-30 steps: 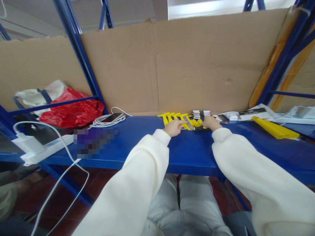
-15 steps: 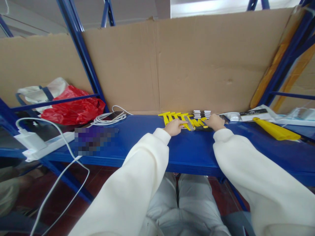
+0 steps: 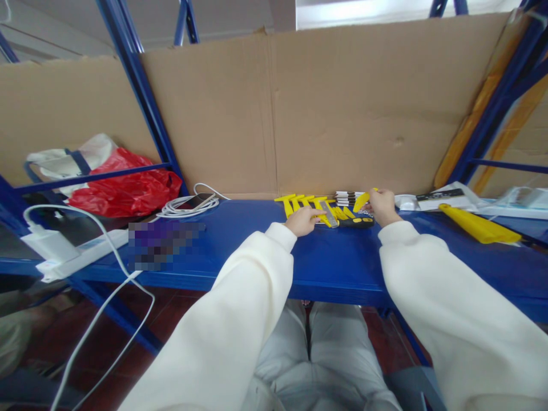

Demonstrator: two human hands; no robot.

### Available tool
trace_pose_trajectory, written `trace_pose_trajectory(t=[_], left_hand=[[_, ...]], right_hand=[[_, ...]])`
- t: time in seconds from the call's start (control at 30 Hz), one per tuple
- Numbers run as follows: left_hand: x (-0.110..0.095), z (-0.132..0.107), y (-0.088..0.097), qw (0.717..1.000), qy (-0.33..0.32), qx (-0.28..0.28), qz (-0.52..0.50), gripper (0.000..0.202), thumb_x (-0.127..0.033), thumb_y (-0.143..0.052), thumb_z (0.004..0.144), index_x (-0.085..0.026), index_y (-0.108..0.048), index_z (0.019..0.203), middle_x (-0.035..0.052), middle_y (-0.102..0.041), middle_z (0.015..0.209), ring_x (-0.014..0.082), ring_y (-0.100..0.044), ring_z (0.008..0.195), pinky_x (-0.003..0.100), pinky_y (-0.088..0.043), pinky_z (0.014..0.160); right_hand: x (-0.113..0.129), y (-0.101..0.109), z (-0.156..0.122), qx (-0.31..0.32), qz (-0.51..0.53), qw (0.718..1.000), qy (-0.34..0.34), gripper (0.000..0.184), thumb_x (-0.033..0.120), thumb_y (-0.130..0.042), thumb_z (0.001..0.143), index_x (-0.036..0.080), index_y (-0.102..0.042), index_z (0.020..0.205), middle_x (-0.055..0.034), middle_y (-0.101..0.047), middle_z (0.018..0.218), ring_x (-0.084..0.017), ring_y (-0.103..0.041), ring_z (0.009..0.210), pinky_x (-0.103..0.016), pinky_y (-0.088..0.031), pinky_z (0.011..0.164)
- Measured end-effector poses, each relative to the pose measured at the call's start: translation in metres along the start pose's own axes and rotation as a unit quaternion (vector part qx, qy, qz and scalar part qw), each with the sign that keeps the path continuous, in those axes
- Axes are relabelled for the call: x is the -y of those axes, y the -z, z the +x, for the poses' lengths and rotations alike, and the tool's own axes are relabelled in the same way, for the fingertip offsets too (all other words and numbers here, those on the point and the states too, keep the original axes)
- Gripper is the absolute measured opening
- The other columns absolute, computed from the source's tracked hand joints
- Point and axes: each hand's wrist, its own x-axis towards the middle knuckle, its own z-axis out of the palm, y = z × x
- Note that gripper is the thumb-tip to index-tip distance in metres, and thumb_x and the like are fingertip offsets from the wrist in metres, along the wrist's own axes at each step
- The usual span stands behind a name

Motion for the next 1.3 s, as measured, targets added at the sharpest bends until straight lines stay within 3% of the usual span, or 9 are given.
trace_pose_trajectory(t=[0.1, 0.27, 0.4, 0.57, 0.7, 0.87, 1.07, 1.3], left_hand=[[-0.001, 0.000, 0.001, 1.000, 0.002, 0.004, 0.002, 0.045, -0.023, -0.059, 0.107, -0.024, -0.076, 0.149, 0.0126, -0.081, 0.129, 0.0284, -0.074, 0.126, 0.040, -0.055, 0.115], [-0.002, -0.001, 0.001, 1.000, 0.007, 0.004, 0.003, 0.044, -0.025, -0.058, 0.107, -0.024, -0.077, 0.147, 0.0122, -0.080, 0.133, 0.0283, -0.073, 0.128, 0.040, -0.055, 0.116], [-0.002, -0.001, 0.002, 1.000, 0.005, 0.008, 0.001, 0.046, -0.024, -0.057, 0.108, -0.023, -0.075, 0.149, 0.0128, -0.080, 0.134, 0.0283, -0.073, 0.128, 0.039, -0.055, 0.115], [0.000, 0.000, -0.001, 1.000, 0.007, -0.004, -0.002, 0.045, -0.025, -0.059, 0.107, -0.025, -0.076, 0.149, 0.0122, -0.080, 0.130, 0.0290, -0.074, 0.126, 0.042, -0.056, 0.114], [0.002, 0.001, -0.003, 1.000, 0.004, -0.005, -0.002, 0.046, -0.026, -0.059, 0.107, -0.024, -0.075, 0.149, 0.0127, -0.081, 0.129, 0.0288, -0.074, 0.125, 0.041, -0.056, 0.115], [0.002, 0.001, -0.003, 1.000, 0.006, -0.008, -0.011, 0.048, -0.025, -0.061, 0.106, -0.024, -0.073, 0.152, 0.0128, -0.081, 0.134, 0.0298, -0.074, 0.129, 0.045, -0.055, 0.118], [-0.006, -0.001, 0.001, 0.999, 0.038, -0.001, -0.037, 0.058, -0.019, -0.063, 0.105, -0.017, -0.059, 0.163, 0.0183, -0.068, 0.159, 0.0298, -0.065, 0.148, 0.042, -0.049, 0.125], [-0.007, -0.002, 0.002, 0.997, 0.058, 0.000, -0.045, 0.064, -0.020, -0.064, 0.104, -0.024, -0.051, 0.167, 0.0149, -0.069, 0.159, 0.0296, -0.068, 0.144, 0.047, -0.052, 0.122]], right_hand=[[0.004, -0.003, -0.003, 0.031, 0.186, 0.978, -0.091, 0.033, 0.036, -0.056, 0.105, 0.016, -0.070, 0.126, -0.0146, -0.073, 0.086, -0.028, -0.075, 0.075, -0.035, -0.059, 0.065], [0.008, -0.001, -0.008, 0.109, 0.281, 0.945, -0.124, 0.006, 0.018, -0.060, 0.095, 0.020, -0.065, 0.099, -0.0052, -0.064, 0.072, -0.021, -0.066, 0.068, -0.031, -0.060, 0.070], [0.014, 0.000, -0.011, 0.129, 0.317, 0.933, -0.114, 0.015, 0.009, -0.064, 0.091, 0.022, -0.058, 0.086, -0.0047, -0.065, 0.075, -0.019, -0.065, 0.072, -0.030, -0.061, 0.074], [0.024, 0.001, -0.018, 0.139, 0.359, 0.914, -0.128, 0.022, 0.006, -0.055, 0.101, 0.022, -0.057, 0.085, -0.0050, -0.066, 0.072, -0.018, -0.068, 0.072, -0.026, -0.060, 0.072], [0.030, 0.003, -0.022, 0.136, 0.365, 0.913, -0.118, 0.024, 0.009, -0.062, 0.102, 0.020, -0.060, 0.082, -0.0042, -0.066, 0.069, -0.016, -0.066, 0.068, -0.024, -0.058, 0.073], [0.038, 0.001, -0.030, 0.147, 0.339, 0.925, -0.089, 0.025, 0.016, -0.080, 0.094, 0.020, -0.062, 0.077, -0.0041, -0.069, 0.070, -0.016, -0.065, 0.069, -0.025, -0.056, 0.070], [0.051, -0.004, -0.043, 0.164, 0.320, 0.930, -0.073, 0.030, 0.021, -0.095, 0.081, 0.017, -0.066, 0.074, -0.0045, -0.071, 0.074, -0.013, -0.060, 0.069, -0.022, -0.048, 0.063], [0.055, -0.009, -0.052, 0.209, 0.255, 0.943, -0.033, 0.035, 0.032, -0.098, 0.075, 0.017, -0.067, 0.069, -0.0018, -0.068, 0.071, -0.012, -0.058, 0.068, -0.021, -0.041, 0.057]])
